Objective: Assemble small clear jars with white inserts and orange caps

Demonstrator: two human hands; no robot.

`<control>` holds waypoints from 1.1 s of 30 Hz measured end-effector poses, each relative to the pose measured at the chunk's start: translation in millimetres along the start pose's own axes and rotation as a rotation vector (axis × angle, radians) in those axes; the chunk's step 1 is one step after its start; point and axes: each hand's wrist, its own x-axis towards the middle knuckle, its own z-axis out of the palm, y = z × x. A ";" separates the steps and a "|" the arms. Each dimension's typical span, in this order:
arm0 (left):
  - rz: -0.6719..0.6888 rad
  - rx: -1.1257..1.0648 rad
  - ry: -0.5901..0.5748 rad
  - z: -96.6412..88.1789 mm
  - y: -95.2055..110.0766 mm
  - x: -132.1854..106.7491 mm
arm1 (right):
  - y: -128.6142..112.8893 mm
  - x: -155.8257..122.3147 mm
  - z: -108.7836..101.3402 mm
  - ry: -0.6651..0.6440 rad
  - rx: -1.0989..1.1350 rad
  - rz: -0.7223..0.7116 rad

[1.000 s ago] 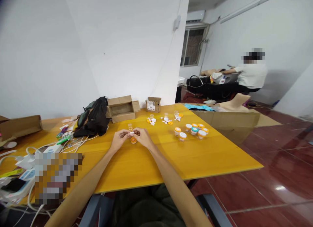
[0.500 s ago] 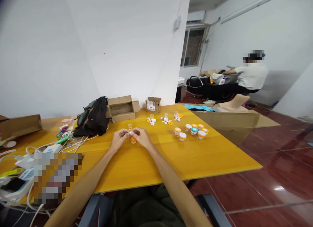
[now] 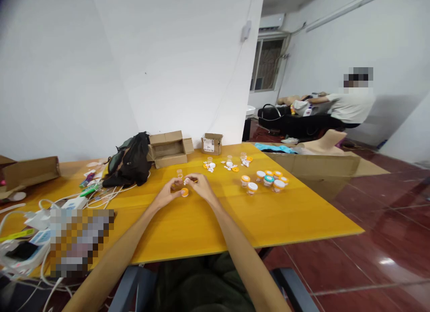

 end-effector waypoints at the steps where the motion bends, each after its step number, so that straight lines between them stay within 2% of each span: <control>1: 0.010 0.045 -0.015 0.8 -2.0 -0.7 | 0.7 -0.4 -1.2 -0.022 -0.028 -0.003; 6: 0.050 0.217 -0.036 5.7 -7.9 -0.8 | -0.1 -3.2 -0.5 -0.124 -0.111 -0.019; 12: 0.059 0.291 -0.060 5.3 -5.3 0.3 | -5.5 -4.1 1.4 -0.196 -0.130 -0.046; 21: 0.112 0.304 -0.061 5.6 -8.3 0.3 | -6.7 -5.3 0.1 -0.211 -0.256 -0.136; 33: 0.143 0.331 -0.074 5.1 -5.1 -0.6 | -10.3 -7.3 2.8 -0.214 -0.308 -0.203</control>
